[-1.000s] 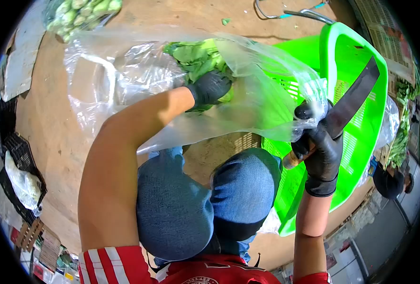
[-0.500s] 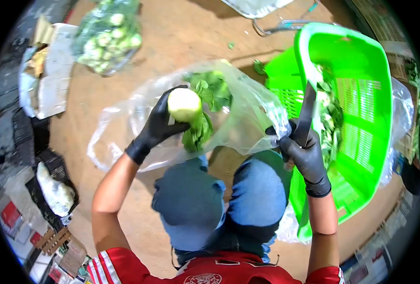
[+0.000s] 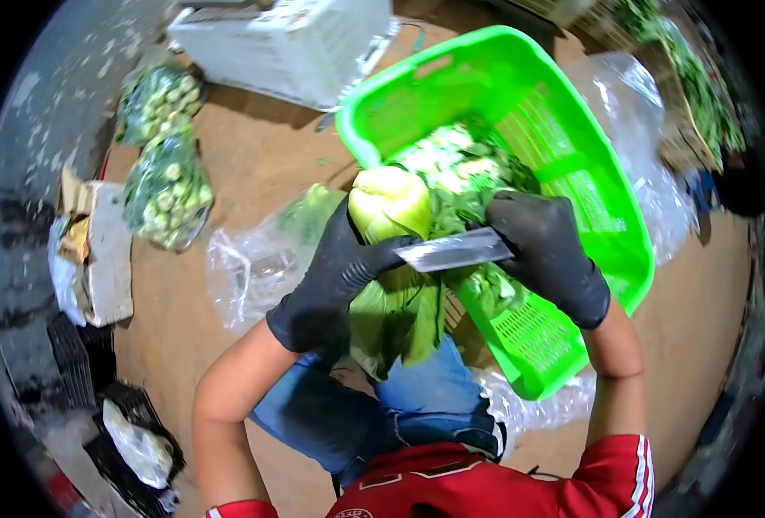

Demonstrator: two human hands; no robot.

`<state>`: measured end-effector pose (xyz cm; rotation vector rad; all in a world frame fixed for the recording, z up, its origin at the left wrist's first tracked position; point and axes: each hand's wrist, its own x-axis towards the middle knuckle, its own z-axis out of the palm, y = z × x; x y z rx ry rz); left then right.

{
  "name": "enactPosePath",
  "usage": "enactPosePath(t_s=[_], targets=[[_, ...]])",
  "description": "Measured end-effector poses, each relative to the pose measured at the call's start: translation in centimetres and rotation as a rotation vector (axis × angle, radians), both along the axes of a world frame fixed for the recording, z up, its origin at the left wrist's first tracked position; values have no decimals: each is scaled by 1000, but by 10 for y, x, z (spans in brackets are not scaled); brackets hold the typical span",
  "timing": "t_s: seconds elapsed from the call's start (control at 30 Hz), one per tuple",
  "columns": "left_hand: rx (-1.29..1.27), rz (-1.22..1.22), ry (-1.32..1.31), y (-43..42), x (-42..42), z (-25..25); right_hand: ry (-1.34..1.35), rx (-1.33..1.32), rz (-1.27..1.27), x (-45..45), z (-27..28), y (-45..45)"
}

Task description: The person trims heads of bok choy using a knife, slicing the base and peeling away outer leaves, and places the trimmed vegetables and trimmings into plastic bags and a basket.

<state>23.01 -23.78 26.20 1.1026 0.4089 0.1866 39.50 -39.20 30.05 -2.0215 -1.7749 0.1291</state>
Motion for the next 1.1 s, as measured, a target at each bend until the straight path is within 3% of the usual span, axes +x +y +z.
enactPosePath(t_s=[0.07,0.33,0.4,0.43,0.5,0.57,0.6,0.67,0.7,0.73,0.77,0.8,0.87,0.9,0.93,1.0,1.03,1.1], targets=[[129,-15,15,-23,15,-1,-41,1,-33,8,-3,-20],[149,-111,-4,-87,42,-19,-21,-91,-219,13,-47,-74],[331,-153,-11,-91,46,-27,52,-110,-224,18,-64,-82],[419,-171,-17,-94,46,-32,87,-121,-225,23,-77,-86],[280,-232,12,-106,36,-25,145,-252,-398,55,-144,-106],[518,-258,-73,-118,31,-14,270,-518,-657,88,-205,-149],[306,-228,-64,-118,32,-12,333,-446,-727,87,-188,-153],[224,-216,9,-111,36,-33,560,-399,-859,67,-147,-161],[230,-242,40,-108,43,-38,666,-57,-721,55,-144,-165],[240,-244,-49,-108,49,-40,927,137,-525,36,-106,-151],[207,-237,-68,-112,54,-41,970,184,-371,22,-85,-142],[175,-232,-84,-118,58,-43,764,117,-301,9,-51,-131],[93,-270,-78,-120,60,-47,663,-54,-275,9,-45,-121],[243,-297,-77,-112,66,-38,653,-117,-234,17,-48,-119],[239,-394,-64,-102,69,-39,668,-39,-237,20,-48,-122],[186,-578,42,-86,70,-36,996,-49,-262,30,-58,-121],[-10,-558,33,-89,69,-34,1168,-104,-319,35,-59,-120],[-24,-519,3,-89,69,-46,1061,-36,-379,52,-81,-123]])
